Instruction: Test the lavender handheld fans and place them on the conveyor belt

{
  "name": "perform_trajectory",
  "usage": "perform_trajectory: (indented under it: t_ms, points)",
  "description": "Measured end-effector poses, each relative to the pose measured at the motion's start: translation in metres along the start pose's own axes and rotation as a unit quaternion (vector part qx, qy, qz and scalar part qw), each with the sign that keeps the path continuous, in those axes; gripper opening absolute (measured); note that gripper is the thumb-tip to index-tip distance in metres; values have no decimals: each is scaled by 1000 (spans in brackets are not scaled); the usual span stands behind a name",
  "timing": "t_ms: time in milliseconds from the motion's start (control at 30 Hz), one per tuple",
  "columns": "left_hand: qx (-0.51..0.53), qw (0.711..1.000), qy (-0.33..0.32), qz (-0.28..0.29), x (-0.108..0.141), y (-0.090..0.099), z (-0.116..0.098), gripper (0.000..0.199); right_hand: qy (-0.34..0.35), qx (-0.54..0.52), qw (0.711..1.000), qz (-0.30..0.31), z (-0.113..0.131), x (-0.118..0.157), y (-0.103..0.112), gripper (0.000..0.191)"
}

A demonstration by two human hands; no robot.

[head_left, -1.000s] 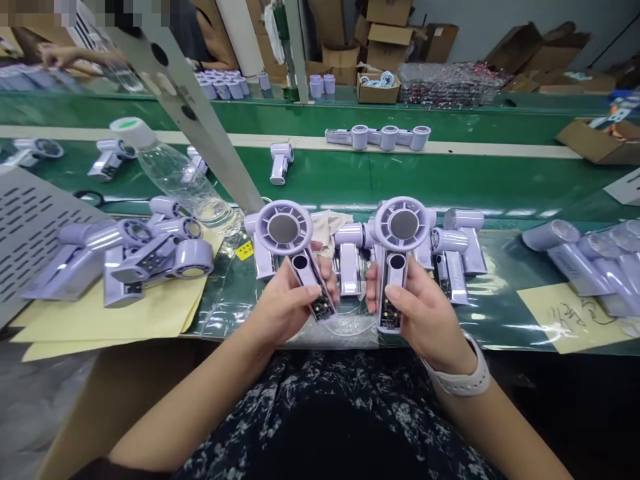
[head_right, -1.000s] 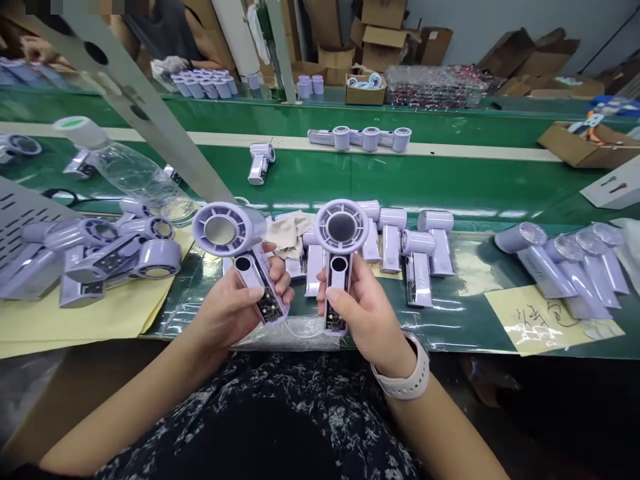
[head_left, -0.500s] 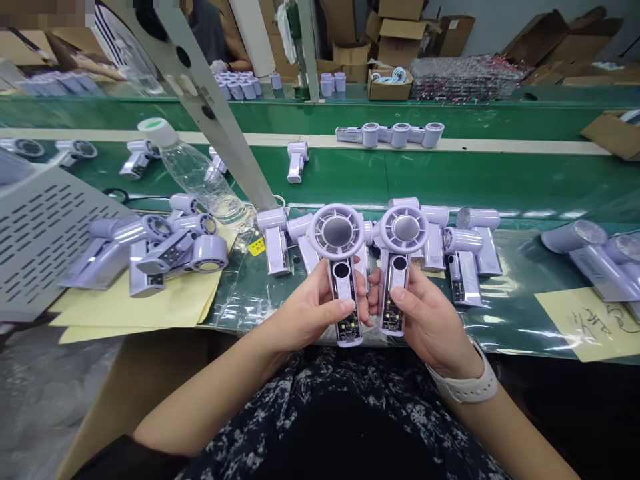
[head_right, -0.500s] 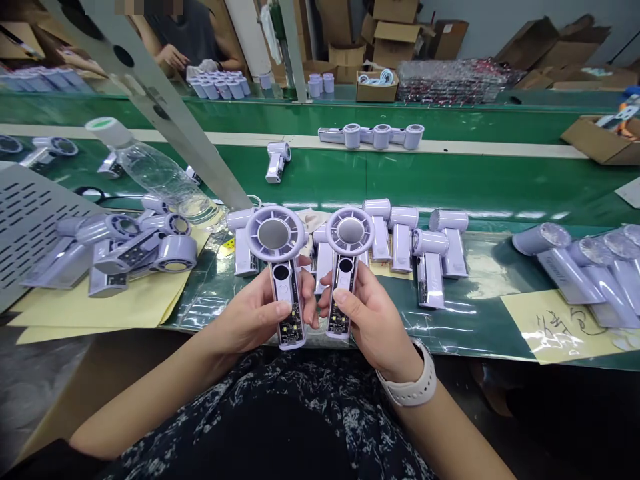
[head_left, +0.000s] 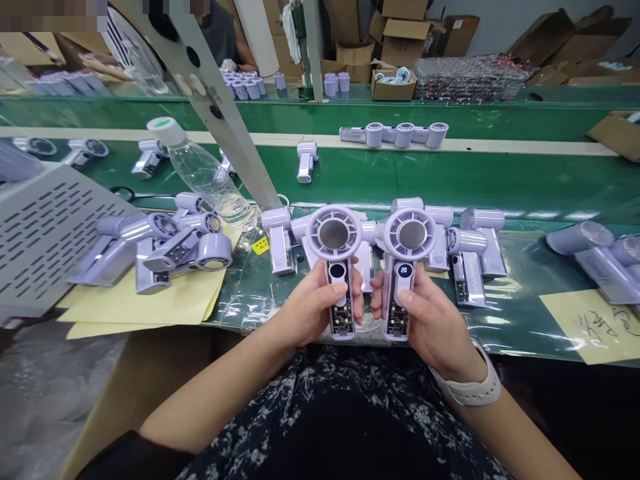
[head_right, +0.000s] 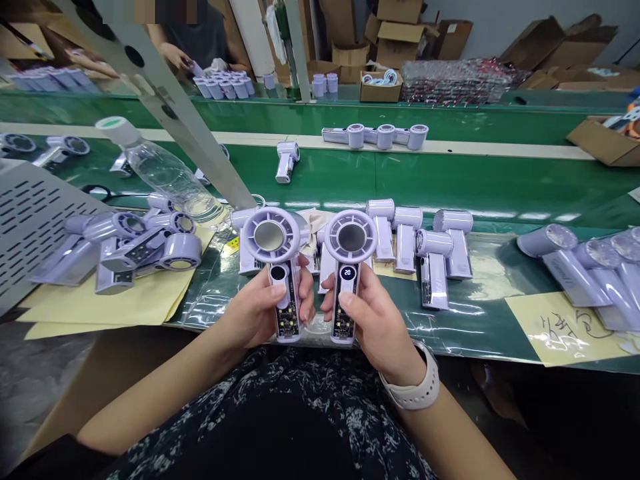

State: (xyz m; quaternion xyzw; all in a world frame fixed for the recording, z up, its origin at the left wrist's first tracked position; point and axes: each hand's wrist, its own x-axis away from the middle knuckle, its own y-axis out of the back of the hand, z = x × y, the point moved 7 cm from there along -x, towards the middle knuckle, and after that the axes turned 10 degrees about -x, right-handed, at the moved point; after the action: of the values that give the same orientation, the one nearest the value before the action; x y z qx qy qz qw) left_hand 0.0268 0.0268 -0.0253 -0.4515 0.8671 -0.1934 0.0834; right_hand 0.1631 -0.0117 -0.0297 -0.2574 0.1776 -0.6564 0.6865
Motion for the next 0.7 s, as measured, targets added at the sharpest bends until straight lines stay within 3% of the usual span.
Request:
perform_trajectory:
  t_ms: [100, 267, 433, 700]
  points:
    - [9, 1000, 0, -20, -2, 5, 5, 41, 3, -24, 1000, -16, -3, 2, 4, 24]
    - [-47, 996, -32, 63, 4, -6, 1, 30, -20, -22, 1000, -6, -6, 4, 5, 26]
    - [-67, 997, -36, 27, 1, -2, -1, 31, -21, -23, 999, -15, -6, 1, 5, 26]
    - [-68, 997, -25, 36, 2, -4, 0, 37, -29, -12, 999, -22, -13, 2, 7, 23]
